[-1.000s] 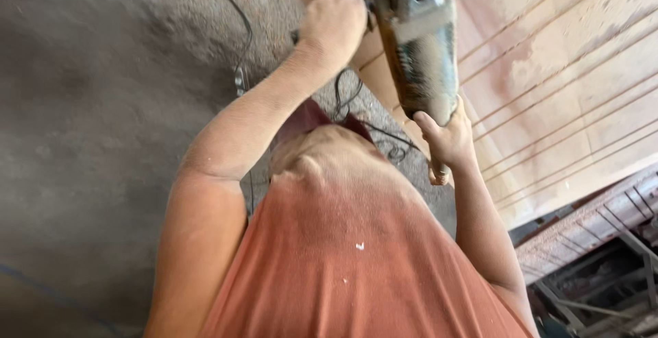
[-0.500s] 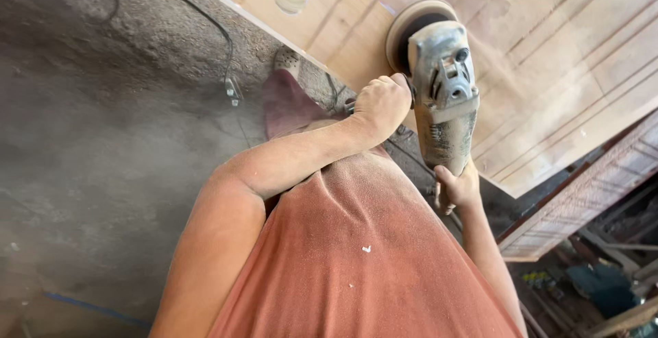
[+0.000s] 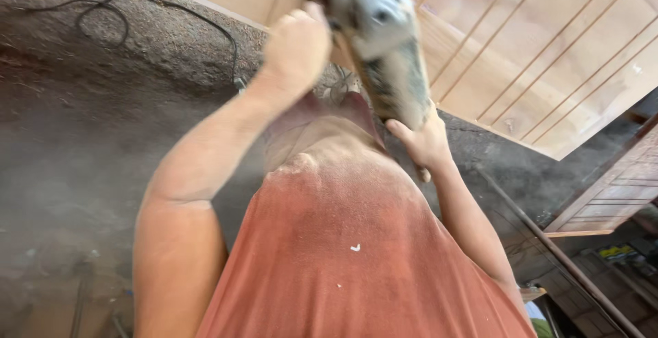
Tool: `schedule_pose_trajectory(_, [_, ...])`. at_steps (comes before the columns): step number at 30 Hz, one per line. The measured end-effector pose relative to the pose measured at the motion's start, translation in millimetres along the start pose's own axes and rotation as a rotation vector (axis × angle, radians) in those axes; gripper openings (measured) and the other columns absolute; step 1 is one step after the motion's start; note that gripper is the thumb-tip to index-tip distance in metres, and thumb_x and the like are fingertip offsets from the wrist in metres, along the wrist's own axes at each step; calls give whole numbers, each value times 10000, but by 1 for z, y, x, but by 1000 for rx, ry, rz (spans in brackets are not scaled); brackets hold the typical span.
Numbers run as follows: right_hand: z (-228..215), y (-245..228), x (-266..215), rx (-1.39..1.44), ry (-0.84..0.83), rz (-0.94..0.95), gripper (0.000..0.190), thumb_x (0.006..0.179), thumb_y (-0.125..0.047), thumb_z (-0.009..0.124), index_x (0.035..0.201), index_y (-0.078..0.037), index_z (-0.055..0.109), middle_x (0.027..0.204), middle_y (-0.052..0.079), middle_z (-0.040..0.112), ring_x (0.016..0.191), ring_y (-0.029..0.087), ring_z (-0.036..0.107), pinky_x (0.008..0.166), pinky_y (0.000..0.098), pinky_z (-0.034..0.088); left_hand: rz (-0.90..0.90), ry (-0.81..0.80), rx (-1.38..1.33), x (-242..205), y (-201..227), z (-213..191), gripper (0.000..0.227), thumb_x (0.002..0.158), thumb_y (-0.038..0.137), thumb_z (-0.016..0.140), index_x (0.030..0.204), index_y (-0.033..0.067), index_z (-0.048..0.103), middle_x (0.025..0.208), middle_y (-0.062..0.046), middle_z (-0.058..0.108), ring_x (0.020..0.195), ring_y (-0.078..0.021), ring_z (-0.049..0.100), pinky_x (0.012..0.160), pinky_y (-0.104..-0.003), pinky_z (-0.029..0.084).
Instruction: The person uses an angle grinder with a sanding disc to smooth the surface of a large wooden panel. They move the tool across the wood in steady strokes, generating visible sawdust as they work.
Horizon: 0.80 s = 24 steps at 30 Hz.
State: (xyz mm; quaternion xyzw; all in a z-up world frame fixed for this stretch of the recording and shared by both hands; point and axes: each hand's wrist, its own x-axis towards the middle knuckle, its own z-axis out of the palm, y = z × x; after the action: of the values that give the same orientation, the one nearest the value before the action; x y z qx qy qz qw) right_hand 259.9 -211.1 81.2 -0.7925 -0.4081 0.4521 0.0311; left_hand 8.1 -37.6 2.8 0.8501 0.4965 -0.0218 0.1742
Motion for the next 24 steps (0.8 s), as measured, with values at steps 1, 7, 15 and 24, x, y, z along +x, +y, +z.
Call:
schedule_pose_trajectory(1, [-1,-16,7,-10,-29,-16,936,775,-453,803,1473,44,425,1352,277,633,1279,380,607,1090,432,462,-83,-32,-102,-6,-16,-4,138,1033,90,553,1031,-38,605,834,-180,706,759,-326,738,620,-393,606])
schedule_pose_trajectory(7, [-29,-21,6,-39,-41,-37,979,767,-449,823,1482,59,388,1338,283,635,1265,386,614,1082,431,469,-177,-190,-182,-5,4,-9,220,983,99,526,1054,-101,585,811,-225,699,719,-330,741,567,-370,612])
schedule_pose_trajectory(15, [-82,79,-20,-26,46,52,862,737,-367,799,1462,-19,490,1256,236,693,1172,344,667,992,443,505,-82,-139,-305,10,133,29,121,971,67,579,954,-52,596,820,-211,709,745,-291,758,567,-328,623])
schedule_pose_trajectory(24, [-94,217,-59,221,101,186,615,802,-302,753,1314,-21,563,956,130,723,805,207,695,784,365,562,-41,-152,-422,22,248,57,149,937,112,607,938,-37,610,821,-214,723,767,-327,769,603,-377,625])
